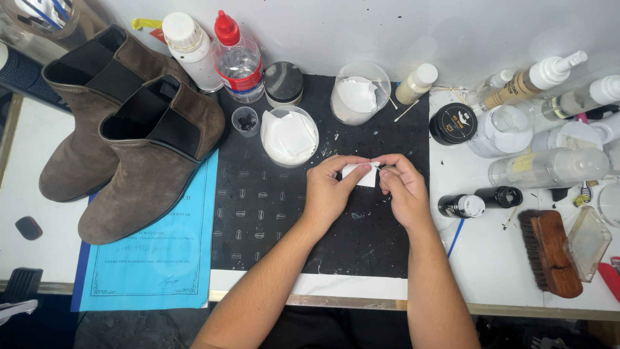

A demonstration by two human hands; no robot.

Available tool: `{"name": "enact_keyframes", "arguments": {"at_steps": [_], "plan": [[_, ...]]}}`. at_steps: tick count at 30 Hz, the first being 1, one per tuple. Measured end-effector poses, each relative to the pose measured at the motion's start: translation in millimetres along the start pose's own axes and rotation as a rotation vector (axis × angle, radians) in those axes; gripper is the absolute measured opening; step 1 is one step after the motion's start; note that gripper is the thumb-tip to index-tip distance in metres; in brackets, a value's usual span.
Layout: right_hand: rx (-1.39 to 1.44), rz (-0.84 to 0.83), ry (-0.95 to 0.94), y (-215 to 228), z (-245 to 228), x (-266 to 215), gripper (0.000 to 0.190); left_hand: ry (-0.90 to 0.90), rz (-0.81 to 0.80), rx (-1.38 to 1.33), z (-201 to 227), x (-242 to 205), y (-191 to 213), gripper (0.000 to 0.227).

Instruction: The person repeatedly wipes cotton swabs with a white tissue, folding and refolding the tissue to clean the swabs. The person handles the swabs one at a time, wiping them thoroughly before discarding the used tissue and repeating the process.

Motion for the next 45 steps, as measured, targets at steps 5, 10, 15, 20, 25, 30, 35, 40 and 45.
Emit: {"name": "enact_keyframes", "arguments": {"at_steps": [5, 10, 15, 20, 25, 30, 35, 40, 45], "plan": [[-0.028, 0.011, 0.004, -2.9, -4.6, 0.1, 0.018, -0.072, -0.004, -0.027, 4.2, -1.2, -0.3, 0.014], [-0.174, 0.056, 0.099, -14.4, -25.4, -3.6, 0.017, -0.210, -0.009, 0.087, 16.0, -6.8, -3.5, 0.014], [-0.281, 0.138, 0.117, -18.4, -29.8, -7.6, 0.019, -0.326, 0.001, 0.201, 29.3, -13.1, -5.7, 0.011], [-0.038, 0.144, 0.036, -14.9, -5.5, -4.7, 0.020, -0.381, 0.008, 0.247, 35.5, -14.0, -5.8, 0.012], [0.117, 0.204, 0.077, -15.4, -9.5, -3.6, 0.018, -0.350, 0.023, 0.144, 26.3, -13.5, -3.0, 0.012], [-0.199, 0.228, 0.320, -41.0, -73.2, -4.3, 0.019, -0.053, -0.053, -0.338, -25.0, -4.7, -10.8, 0.026], [-0.680, -0.022, 0.649, -103.8, -142.0, 25.2, 0.018, -0.123, -0.079, -0.444, -38.9, 4.1, -4.0, 0.037], [-0.999, -0.256, 0.480, -128.2, -142.1, 53.0, 0.025, 0.136, -0.045, -0.426, -68.1, 8.3, -8.6, 0.036], [-0.961, -0.293, 0.371, -118.5, -129.0, 50.9, 0.037, 0.135, -0.111, -0.537, -73.1, 4.7, -20.3, 0.032]]}}
Point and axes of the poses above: each hand's wrist, its own x-axis towards the middle knuckle, its own y-axis out of the back of the hand, z = x × y, the point moved 9 cm from there along x, towards the middle knuckle, and after that the axes turned 6 degrees about -x, right-handed, at the moved point
